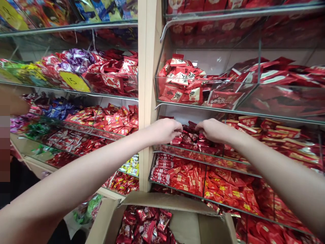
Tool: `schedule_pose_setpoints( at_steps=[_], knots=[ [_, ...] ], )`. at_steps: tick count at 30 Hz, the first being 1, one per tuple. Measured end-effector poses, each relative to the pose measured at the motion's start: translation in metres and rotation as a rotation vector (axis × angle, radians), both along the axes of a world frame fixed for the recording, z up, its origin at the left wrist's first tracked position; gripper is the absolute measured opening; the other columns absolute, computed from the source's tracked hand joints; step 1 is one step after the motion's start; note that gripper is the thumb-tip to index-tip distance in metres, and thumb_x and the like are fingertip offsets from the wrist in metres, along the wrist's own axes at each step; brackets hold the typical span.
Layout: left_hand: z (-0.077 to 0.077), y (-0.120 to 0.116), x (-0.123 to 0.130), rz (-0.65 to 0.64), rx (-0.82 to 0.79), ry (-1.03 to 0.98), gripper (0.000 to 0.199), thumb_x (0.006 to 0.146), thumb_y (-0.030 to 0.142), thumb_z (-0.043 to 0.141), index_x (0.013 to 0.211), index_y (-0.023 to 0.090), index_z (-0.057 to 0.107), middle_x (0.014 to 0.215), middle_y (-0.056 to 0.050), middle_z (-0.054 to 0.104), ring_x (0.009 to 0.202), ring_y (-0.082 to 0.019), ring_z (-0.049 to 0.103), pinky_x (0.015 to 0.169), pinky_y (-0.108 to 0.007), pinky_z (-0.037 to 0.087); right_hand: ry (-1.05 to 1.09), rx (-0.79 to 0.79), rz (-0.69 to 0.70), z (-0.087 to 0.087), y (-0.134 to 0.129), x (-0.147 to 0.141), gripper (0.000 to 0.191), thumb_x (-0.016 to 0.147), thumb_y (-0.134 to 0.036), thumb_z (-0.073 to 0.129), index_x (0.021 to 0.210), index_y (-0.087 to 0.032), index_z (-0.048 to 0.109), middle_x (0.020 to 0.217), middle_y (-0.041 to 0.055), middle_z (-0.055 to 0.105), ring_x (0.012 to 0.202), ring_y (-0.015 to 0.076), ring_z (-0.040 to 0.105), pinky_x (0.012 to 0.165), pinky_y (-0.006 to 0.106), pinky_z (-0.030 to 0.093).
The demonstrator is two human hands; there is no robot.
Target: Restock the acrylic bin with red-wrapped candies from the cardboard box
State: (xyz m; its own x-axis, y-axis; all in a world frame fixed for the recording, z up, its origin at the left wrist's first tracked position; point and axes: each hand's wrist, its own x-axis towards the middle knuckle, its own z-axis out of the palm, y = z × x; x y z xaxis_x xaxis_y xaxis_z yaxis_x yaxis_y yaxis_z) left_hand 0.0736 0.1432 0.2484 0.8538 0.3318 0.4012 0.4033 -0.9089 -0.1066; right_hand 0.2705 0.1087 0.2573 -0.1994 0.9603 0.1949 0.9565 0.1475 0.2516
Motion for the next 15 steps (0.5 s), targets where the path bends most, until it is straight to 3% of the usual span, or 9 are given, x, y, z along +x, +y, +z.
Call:
schedule_pose_setpoints(
  at_steps=[2,4,6,8,11,15],
  knots=[
    [-0.006,-0.030,-0.008,-0.079,-0.022,-0.042,0.025,0.079,0.017,0.037,0.095,0.017,0.057,0.093,-0.006,0.061,0.086,-0.016,0.053,0.078,-0.029,0.039,-0.065,-0.015,-0.080,0.002,-0.008,-0.001,0.030,0.067,-0.006,0.041,0.084,-0.015,0.065,0.079,0.0119,0.066,0.075,0.0209,0.060,0.059,0.025,0.039],
    [-0.019,-0.062,-0.015,-0.198,-0.092,0.055,0.027,0.079,0.016,0.037,0.096,0.020,0.057,0.086,-0.005,0.063,0.082,-0.016,0.054,0.077,-0.030,0.040,-0.103,-0.056,-0.142,0.000,-0.008,-0.005,0.030,0.067,-0.005,0.040,0.082,-0.012,0.065,0.078,0.0154,0.066,0.074,0.0221,0.061,0.058,0.026,0.040],
    [-0.039,-0.091,-0.024,-0.301,-0.183,0.200,0.029,0.078,0.017,0.039,0.100,0.025,0.056,0.083,-0.004,0.064,0.078,-0.017,0.054,0.075,-0.032,0.040,-0.095,-0.087,-0.153,-0.002,-0.004,-0.010,0.028,0.068,-0.007,0.041,0.082,-0.013,0.065,0.080,0.0154,0.066,0.075,0.0221,0.061,0.058,0.026,0.040],
    [-0.067,-0.111,-0.035,-0.324,-0.321,0.242,0.029,0.079,0.022,0.040,0.103,0.029,0.055,0.081,-0.003,0.065,0.077,-0.016,0.055,0.074,-0.031,0.041,-0.073,-0.085,-0.131,-0.004,0.002,-0.013,0.027,0.070,-0.010,0.042,0.084,-0.015,0.065,0.082,0.0137,0.066,0.076,0.0219,0.061,0.058,0.026,0.041],
    [-0.119,-0.120,-0.062,-0.253,-0.557,0.191,0.026,0.082,0.031,0.038,0.098,0.032,0.057,0.078,0.000,0.066,0.076,-0.013,0.057,0.073,-0.025,0.042,-0.103,-0.094,-0.142,-0.004,0.009,-0.014,0.027,0.070,-0.009,0.042,0.085,-0.013,0.065,0.084,0.0154,0.066,0.078,0.0231,0.061,0.060,0.026,0.043],
    [-0.187,-0.115,-0.107,0.046,-0.776,0.026,0.021,0.072,0.031,0.049,0.087,0.040,0.060,0.077,0.007,0.066,0.073,-0.011,0.058,0.067,-0.022,0.042,-0.173,-0.222,-0.192,-0.003,0.016,-0.013,0.025,0.065,-0.007,0.048,0.083,-0.008,0.065,0.086,0.0193,0.065,0.080,0.0266,0.061,0.061,0.028,0.044]
  ],
)
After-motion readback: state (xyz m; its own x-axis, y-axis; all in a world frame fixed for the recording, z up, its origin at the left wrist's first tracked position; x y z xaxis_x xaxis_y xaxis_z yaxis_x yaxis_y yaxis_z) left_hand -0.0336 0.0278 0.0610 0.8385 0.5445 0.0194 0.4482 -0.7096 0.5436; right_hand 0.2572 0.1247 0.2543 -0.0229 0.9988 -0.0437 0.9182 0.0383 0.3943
